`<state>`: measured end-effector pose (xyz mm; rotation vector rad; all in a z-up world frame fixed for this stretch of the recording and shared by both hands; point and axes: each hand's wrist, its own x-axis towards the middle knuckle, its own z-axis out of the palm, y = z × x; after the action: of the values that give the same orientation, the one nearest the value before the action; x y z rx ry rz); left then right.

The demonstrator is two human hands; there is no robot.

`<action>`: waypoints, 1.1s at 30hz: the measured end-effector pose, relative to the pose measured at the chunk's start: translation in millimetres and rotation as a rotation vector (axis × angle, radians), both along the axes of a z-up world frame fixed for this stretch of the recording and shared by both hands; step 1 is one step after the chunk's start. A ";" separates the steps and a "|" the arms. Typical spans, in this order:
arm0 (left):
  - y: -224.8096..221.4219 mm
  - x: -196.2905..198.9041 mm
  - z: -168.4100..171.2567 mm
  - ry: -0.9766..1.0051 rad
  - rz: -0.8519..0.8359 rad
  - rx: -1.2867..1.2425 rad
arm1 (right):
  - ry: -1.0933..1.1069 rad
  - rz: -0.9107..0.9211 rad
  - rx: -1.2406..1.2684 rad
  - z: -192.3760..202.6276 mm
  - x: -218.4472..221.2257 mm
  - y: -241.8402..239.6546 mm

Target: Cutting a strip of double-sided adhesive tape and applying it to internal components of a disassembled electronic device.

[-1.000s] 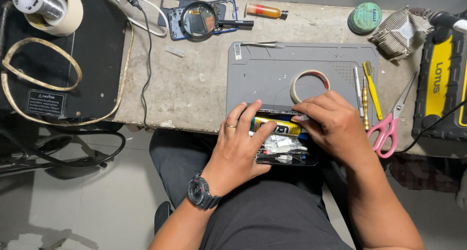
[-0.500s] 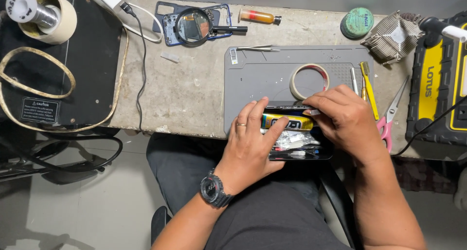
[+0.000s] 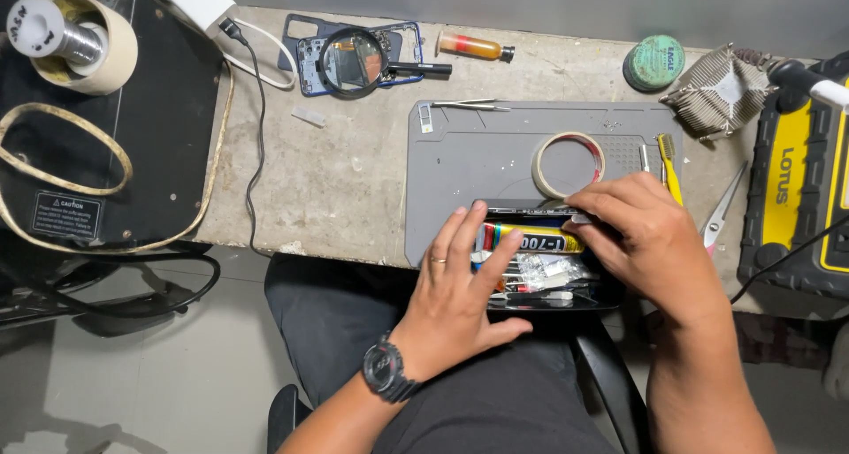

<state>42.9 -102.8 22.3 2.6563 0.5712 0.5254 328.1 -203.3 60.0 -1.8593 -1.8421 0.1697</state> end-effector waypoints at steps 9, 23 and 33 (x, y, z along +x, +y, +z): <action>46.8 -12.8 1.8 -0.329 0.147 -0.405 | 0.014 -0.028 -0.003 17.1 0.9 11.5; 77.8 29.5 -10.7 -0.554 0.067 -0.499 | 0.466 -0.073 0.145 33.2 -2.1 7.9; 80.1 26.8 -6.7 -0.657 0.030 -0.566 | 0.815 0.025 0.221 2.8 -3.6 41.1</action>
<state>69.7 -22.7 15.6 1.8041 0.4606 1.0118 324.5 -162.2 62.8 -1.3220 -1.2480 0.6050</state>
